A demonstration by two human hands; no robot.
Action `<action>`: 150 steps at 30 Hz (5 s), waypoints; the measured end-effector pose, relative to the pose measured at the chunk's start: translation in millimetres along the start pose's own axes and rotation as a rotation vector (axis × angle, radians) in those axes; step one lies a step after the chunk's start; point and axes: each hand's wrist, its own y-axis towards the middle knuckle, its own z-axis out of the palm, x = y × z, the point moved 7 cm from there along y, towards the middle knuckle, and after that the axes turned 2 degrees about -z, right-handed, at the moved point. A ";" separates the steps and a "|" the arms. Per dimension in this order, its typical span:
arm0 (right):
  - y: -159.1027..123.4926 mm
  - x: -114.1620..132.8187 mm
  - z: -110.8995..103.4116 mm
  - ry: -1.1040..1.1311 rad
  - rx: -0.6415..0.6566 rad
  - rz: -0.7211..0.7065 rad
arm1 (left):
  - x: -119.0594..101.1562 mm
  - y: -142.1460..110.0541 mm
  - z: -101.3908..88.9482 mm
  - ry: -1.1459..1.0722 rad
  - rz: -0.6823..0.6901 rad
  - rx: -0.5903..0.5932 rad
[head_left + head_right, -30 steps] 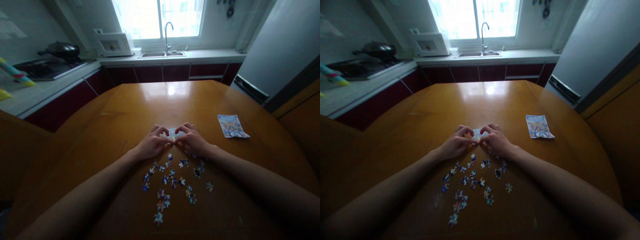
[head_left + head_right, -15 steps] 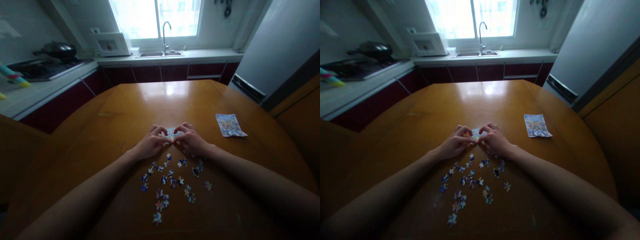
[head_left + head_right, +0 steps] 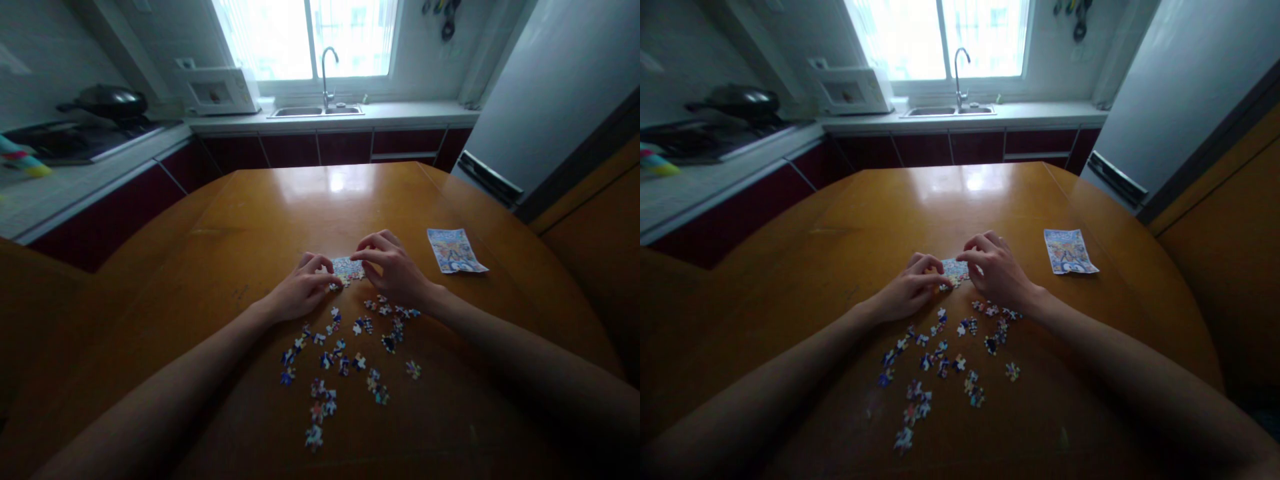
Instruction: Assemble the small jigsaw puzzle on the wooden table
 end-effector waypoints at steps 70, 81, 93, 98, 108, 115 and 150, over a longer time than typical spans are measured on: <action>-40.1 4.8 -35.1 0.102 0.020 0.032 | 1.3 0.8 -1.5 0.035 -0.013 -0.061; -14.9 -18.9 28.7 0.083 0.135 -0.044 | -11.5 1.6 -1.6 0.142 0.063 -0.103; -17.5 -19.6 38.6 0.046 0.168 -0.054 | -9.2 2.0 1.1 0.122 0.038 -0.078; -17.9 -19.3 38.9 0.022 0.162 -0.056 | -9.1 2.2 1.6 0.118 0.038 -0.060; -19.8 -22.1 42.0 0.007 0.163 -0.046 | -10.1 2.0 2.5 0.123 0.037 -0.026; -18.8 -21.3 39.6 0.018 0.167 -0.032 | -8.7 1.8 4.4 0.132 0.033 -0.012; -21.8 -17.7 33.7 0.064 0.138 -0.014 | -12.9 2.5 6.0 0.132 0.029 0.035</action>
